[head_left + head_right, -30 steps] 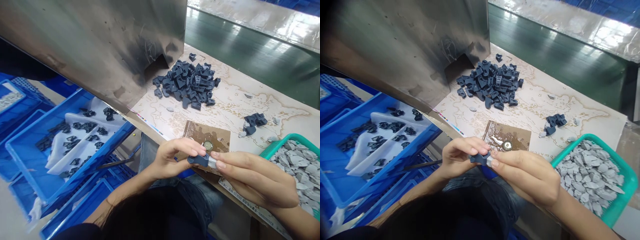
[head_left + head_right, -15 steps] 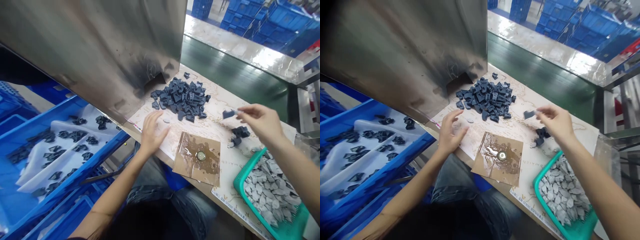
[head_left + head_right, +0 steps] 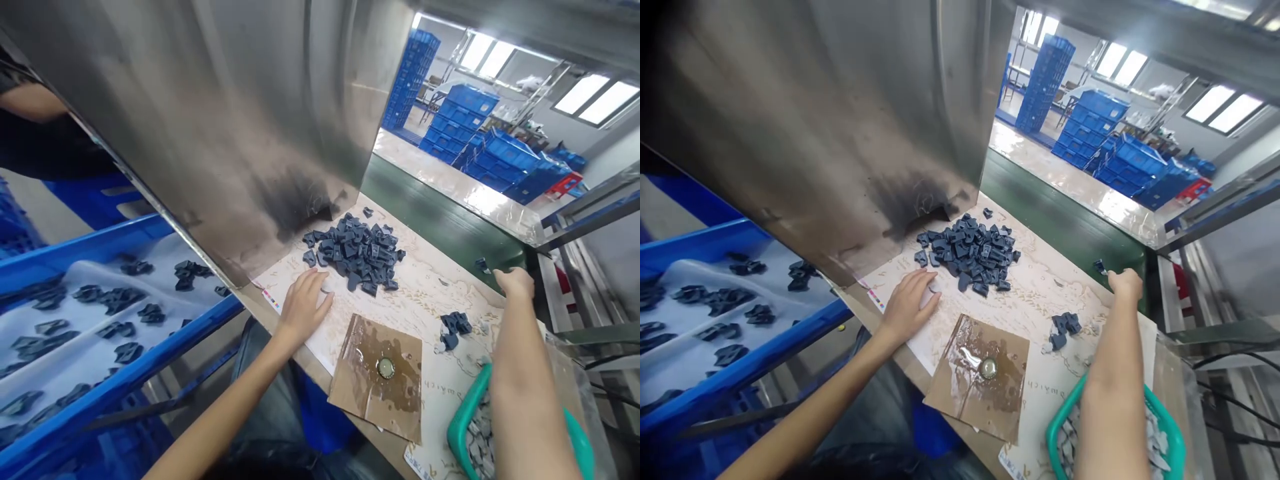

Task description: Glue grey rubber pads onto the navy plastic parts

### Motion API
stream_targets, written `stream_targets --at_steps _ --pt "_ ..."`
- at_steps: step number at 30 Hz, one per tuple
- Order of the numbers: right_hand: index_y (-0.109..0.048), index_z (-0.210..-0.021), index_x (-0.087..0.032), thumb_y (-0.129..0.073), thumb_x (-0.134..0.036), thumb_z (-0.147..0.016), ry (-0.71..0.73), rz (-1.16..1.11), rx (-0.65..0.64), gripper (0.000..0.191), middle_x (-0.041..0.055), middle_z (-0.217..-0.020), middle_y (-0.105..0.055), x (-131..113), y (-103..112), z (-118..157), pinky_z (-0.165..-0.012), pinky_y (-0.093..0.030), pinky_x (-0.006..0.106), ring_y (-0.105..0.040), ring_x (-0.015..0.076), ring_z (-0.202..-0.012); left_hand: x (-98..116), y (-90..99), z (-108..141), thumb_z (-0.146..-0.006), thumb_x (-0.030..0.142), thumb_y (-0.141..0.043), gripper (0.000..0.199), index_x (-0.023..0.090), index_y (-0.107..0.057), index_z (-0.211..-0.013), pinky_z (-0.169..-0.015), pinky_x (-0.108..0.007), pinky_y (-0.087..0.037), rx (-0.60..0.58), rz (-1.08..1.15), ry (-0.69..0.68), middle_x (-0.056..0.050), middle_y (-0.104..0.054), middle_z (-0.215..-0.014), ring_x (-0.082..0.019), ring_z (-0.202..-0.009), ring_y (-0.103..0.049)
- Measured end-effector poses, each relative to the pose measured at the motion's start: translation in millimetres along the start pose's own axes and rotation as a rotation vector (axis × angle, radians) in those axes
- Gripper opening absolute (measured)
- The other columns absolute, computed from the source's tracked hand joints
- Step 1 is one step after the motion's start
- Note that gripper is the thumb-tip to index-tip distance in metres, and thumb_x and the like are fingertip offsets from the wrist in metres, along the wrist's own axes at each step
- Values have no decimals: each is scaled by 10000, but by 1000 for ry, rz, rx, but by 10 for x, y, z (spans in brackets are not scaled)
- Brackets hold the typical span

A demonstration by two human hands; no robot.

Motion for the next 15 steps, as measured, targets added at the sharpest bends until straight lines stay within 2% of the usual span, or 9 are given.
stream_targets --at_steps 2,5,7,9,11,13,15 --pt "-571 -629 -144 -580 -408 -857 -129 101 -20 348 -48 -483 -467 117 159 80 -373 -282 162 -351 39 -348 30 23 22 -857 289 -461 326 161 -557 -1140 -953 -438 -432 9 -26 -11 -140 -630 -1159 -291 -1169 -526" --pt "-618 -575 -151 -600 -434 -762 -280 211 -94 340 18 -474 -548 179 377 282 -380 -272 204 -426 93 -353 161 111 89 -867 283 -474 291 183 -584 -1117 -967 -449 -397 58 -62 -112 -124 -650 -1141 -294 -1167 -531" --pt "-670 -629 -174 -621 -462 -718 -323 251 -207 306 55 -569 -635 167 450 586 -404 -323 238 -537 161 -436 284 183 128 -872 268 -485 250 199 -612 -1076 -982 -470 -362 95 -75 -207 -109 -672 -1104 -292 -1125 -555" --pt "-695 -707 -231 -596 -532 -728 -324 250 -398 317 56 -688 -687 145 412 1078 -471 -413 281 -626 215 -578 400 204 113 -878 259 -487 229 212 -628 -1052 -955 -455 -376 72 -70 -278 -97 -688 -1060 -276 -1053 -586" --pt "-695 -734 -275 -612 -605 -681 -369 220 -566 345 51 -690 -686 163 331 1690 -497 -471 338 -638 245 -578 498 129 19 -883 265 -487 258 207 -612 -1101 -889 -407 -426 -45 -72 -299 -102 -680 -1066 -264 -1020 -592" --pt "-708 -793 -305 -657 -619 -619 -393 166 -661 362 62 -701 -689 145 217 2231 -516 -518 387 -659 287 -613 540 -24 -122 -877 293 -505 350 170 -550 -1202 -812 -376 -465 -213 -131 -237 -130 -645 -1127 -277 -1032 -579" --pt "-712 -816 -315 -658 -588 -641 -326 122 -610 329 88 -813 -699 33 142 2522 -560 -554 412 -679 316 -710 528 -176 -256 -865 331 -529 431 130 -498 -1245 -752 -373 -483 -351 -242 -121 -159 -617 -1141 -300 -1018 -573"
Point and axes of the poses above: each hand's wrist, its own z-axis away from the middle knuckle, its own y-axis out of the back of the hand, x = y × z, the point moved 9 cm from there along -z, towards the middle knuckle
